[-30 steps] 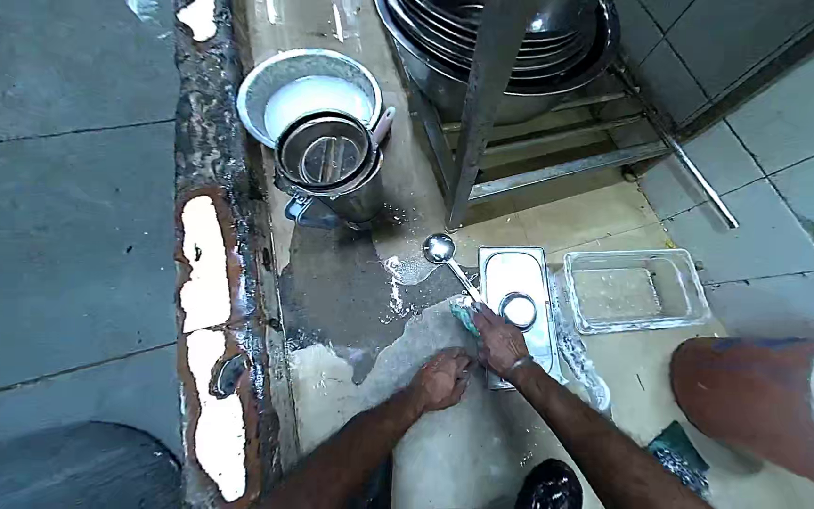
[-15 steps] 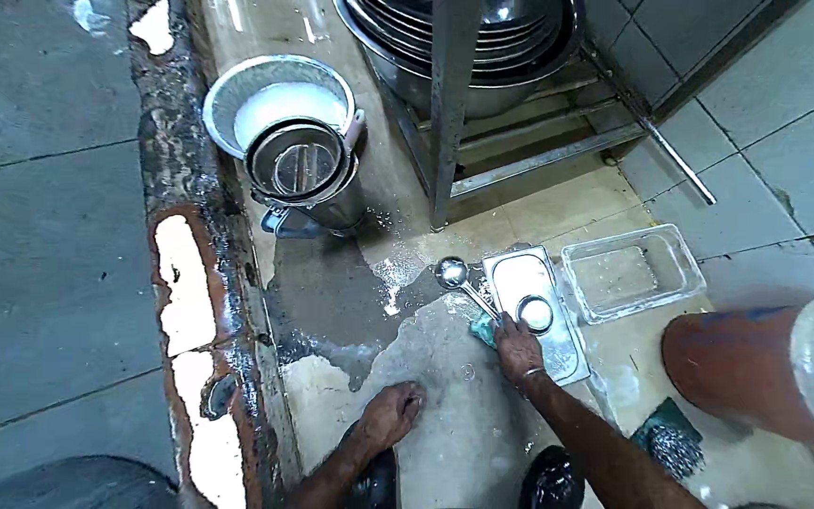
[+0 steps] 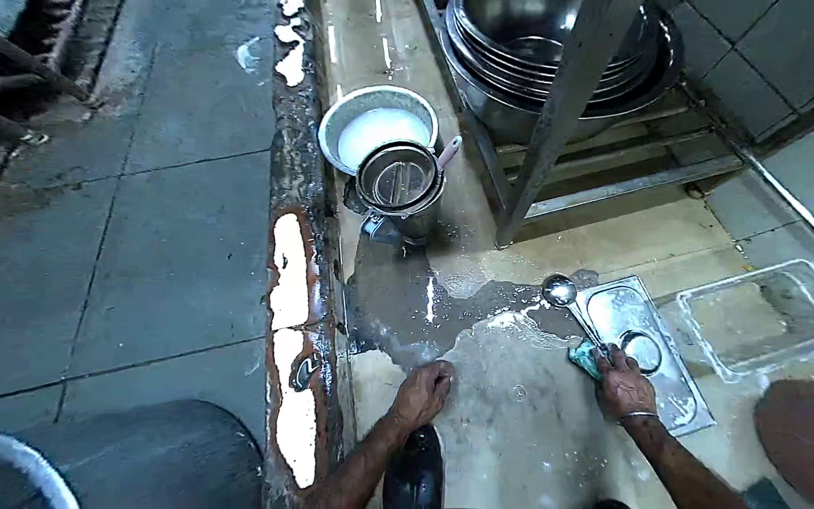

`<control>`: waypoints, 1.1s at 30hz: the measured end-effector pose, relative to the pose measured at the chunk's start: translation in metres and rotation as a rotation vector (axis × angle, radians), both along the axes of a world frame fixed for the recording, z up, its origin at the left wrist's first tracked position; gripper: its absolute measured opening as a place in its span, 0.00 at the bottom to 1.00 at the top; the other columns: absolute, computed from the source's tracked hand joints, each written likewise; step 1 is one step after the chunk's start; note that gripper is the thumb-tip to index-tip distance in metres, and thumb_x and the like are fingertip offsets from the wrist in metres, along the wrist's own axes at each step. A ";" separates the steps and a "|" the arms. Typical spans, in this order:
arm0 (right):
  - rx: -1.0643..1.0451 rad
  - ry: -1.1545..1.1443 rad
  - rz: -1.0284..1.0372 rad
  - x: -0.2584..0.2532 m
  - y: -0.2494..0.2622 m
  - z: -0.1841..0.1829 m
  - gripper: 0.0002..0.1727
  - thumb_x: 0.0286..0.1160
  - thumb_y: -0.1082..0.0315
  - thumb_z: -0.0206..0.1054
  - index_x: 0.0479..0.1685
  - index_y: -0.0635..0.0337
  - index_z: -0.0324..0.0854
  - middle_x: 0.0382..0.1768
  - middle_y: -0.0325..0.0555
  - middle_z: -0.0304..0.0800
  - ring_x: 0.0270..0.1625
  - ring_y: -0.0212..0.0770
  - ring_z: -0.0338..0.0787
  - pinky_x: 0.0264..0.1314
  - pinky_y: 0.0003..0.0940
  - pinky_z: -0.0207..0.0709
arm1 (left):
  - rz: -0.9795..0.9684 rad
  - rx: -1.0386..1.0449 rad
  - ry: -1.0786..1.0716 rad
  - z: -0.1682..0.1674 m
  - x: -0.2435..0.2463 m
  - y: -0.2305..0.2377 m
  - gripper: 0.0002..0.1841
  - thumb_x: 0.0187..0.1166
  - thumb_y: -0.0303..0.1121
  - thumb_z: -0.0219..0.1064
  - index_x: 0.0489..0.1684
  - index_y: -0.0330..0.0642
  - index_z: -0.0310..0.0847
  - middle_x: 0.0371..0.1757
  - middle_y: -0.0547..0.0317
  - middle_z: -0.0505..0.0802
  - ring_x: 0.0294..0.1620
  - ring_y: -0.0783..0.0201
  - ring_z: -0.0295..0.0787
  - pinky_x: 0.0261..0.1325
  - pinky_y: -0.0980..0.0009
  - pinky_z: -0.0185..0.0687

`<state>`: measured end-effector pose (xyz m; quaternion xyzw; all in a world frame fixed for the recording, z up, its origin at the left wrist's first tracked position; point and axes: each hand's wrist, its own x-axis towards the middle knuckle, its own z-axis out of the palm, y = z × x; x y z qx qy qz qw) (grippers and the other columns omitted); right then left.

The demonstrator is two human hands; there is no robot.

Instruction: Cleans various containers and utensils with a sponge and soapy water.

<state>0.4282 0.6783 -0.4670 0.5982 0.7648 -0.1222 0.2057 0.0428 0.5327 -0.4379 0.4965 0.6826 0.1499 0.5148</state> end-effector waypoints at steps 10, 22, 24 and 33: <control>-0.009 -0.012 -0.087 -0.037 0.037 0.008 0.30 0.75 0.67 0.70 0.81 0.45 0.79 0.87 0.58 0.66 0.79 0.69 0.76 0.58 0.64 0.84 | 0.156 0.094 0.023 0.008 -0.027 -0.002 0.18 0.88 0.36 0.57 0.66 0.36 0.84 0.58 0.46 0.93 0.56 0.57 0.93 0.66 0.59 0.86; -0.184 -0.170 -0.100 0.003 -0.002 0.034 0.32 0.73 0.54 0.70 0.80 0.49 0.77 0.75 0.69 0.79 0.67 0.70 0.88 0.58 0.67 0.82 | 0.249 0.602 0.386 0.067 -0.073 0.041 0.16 0.81 0.27 0.65 0.62 0.29 0.85 0.66 0.38 0.89 0.62 0.45 0.90 0.66 0.48 0.85; -0.278 -0.179 -0.106 0.016 -0.012 0.042 0.33 0.75 0.55 0.69 0.83 0.48 0.74 0.76 0.67 0.78 0.66 0.69 0.88 0.60 0.67 0.82 | 0.237 0.707 0.463 0.091 -0.089 0.066 0.19 0.81 0.29 0.65 0.67 0.29 0.82 0.71 0.36 0.86 0.69 0.43 0.86 0.71 0.46 0.82; -0.426 0.146 0.058 0.036 -0.061 0.113 0.29 0.80 0.59 0.67 0.80 0.58 0.77 0.75 0.65 0.80 0.63 0.68 0.90 0.63 0.68 0.82 | 0.128 0.552 0.772 0.149 -0.094 0.196 0.31 0.80 0.46 0.72 0.80 0.41 0.74 0.75 0.37 0.83 0.79 0.37 0.77 0.81 0.31 0.61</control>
